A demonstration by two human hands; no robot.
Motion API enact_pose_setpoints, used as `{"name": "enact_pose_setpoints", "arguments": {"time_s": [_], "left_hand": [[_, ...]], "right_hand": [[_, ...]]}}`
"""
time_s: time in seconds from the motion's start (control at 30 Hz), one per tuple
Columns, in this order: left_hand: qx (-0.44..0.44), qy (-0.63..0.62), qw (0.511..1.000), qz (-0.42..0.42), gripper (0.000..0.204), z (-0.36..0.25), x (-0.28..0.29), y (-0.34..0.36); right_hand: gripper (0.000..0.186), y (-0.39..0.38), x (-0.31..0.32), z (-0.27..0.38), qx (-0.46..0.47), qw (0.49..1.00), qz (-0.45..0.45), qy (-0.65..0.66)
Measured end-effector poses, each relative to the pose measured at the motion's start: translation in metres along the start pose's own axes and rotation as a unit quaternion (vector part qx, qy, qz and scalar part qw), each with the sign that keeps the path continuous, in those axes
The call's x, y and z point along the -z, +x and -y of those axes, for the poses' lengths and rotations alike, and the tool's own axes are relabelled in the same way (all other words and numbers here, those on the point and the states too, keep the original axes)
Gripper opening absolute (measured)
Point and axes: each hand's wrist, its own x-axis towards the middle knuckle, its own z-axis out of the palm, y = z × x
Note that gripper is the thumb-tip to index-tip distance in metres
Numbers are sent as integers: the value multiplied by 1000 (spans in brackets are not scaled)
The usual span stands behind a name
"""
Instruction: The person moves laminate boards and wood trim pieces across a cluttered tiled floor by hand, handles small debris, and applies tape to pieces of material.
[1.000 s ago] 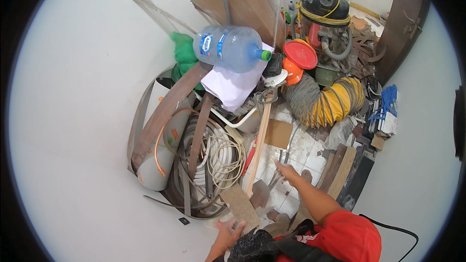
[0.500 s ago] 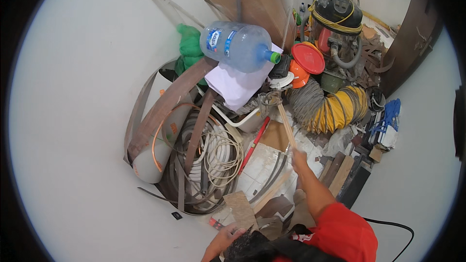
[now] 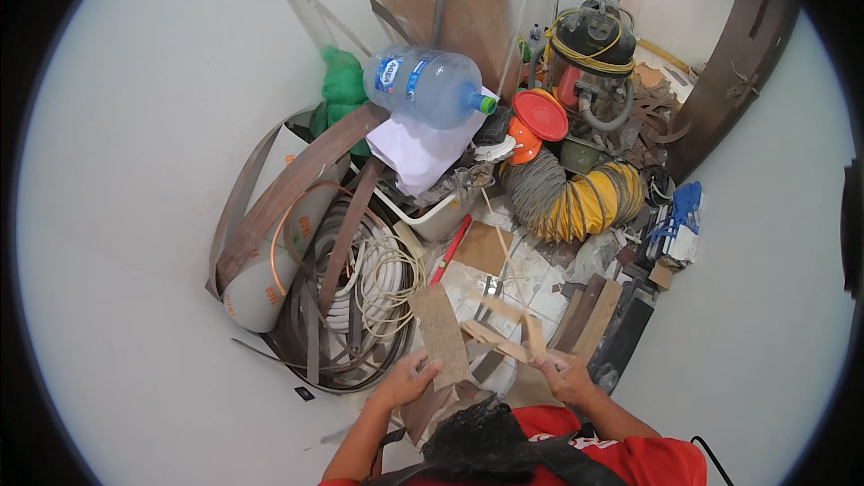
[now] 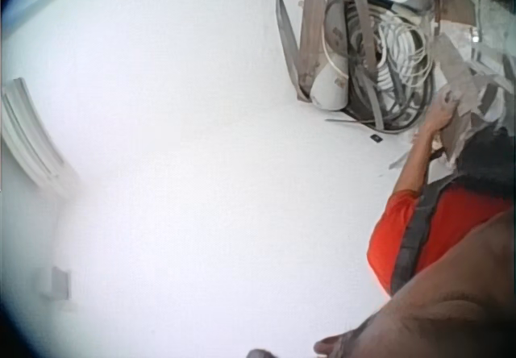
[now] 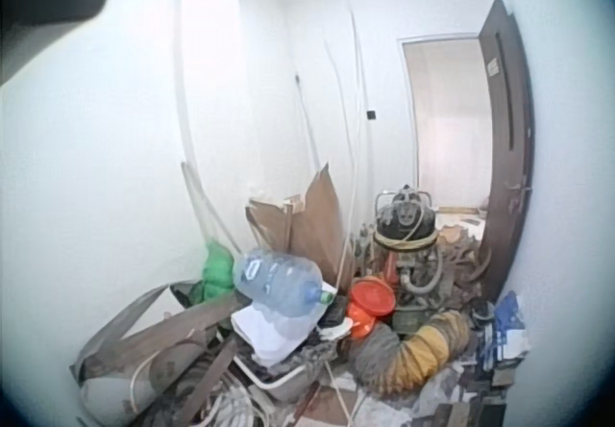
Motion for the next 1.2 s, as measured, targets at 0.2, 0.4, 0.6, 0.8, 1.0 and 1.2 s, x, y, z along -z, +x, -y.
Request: {"name": "enact_pose_setpoints", "arguments": {"time_s": [0.2,0.4,0.6,0.8,1.0,1.2], "left_hand": [[-34,-75,995,56,47,-42,24,26],[-116,-99,973,172,52,-107,13,44],[-169,-9,931,323,41,-127,1,60],[-127,-99,965,205,34,-80,21,23],[-86,-262,960,39,45,-81,31,-28],[-21,-309,934,-175,54,-70,44,-116]], "right_hand": [[18,-16,12,76,121,971,208,-8],[15,10,8,105,262,904,325,93],[20,14,6,121,289,861,399,124],[28,2,19,172,176,891,363,209],[33,13,5,185,219,882,363,207],[31,32,-50,190,276,855,395,192]]}}
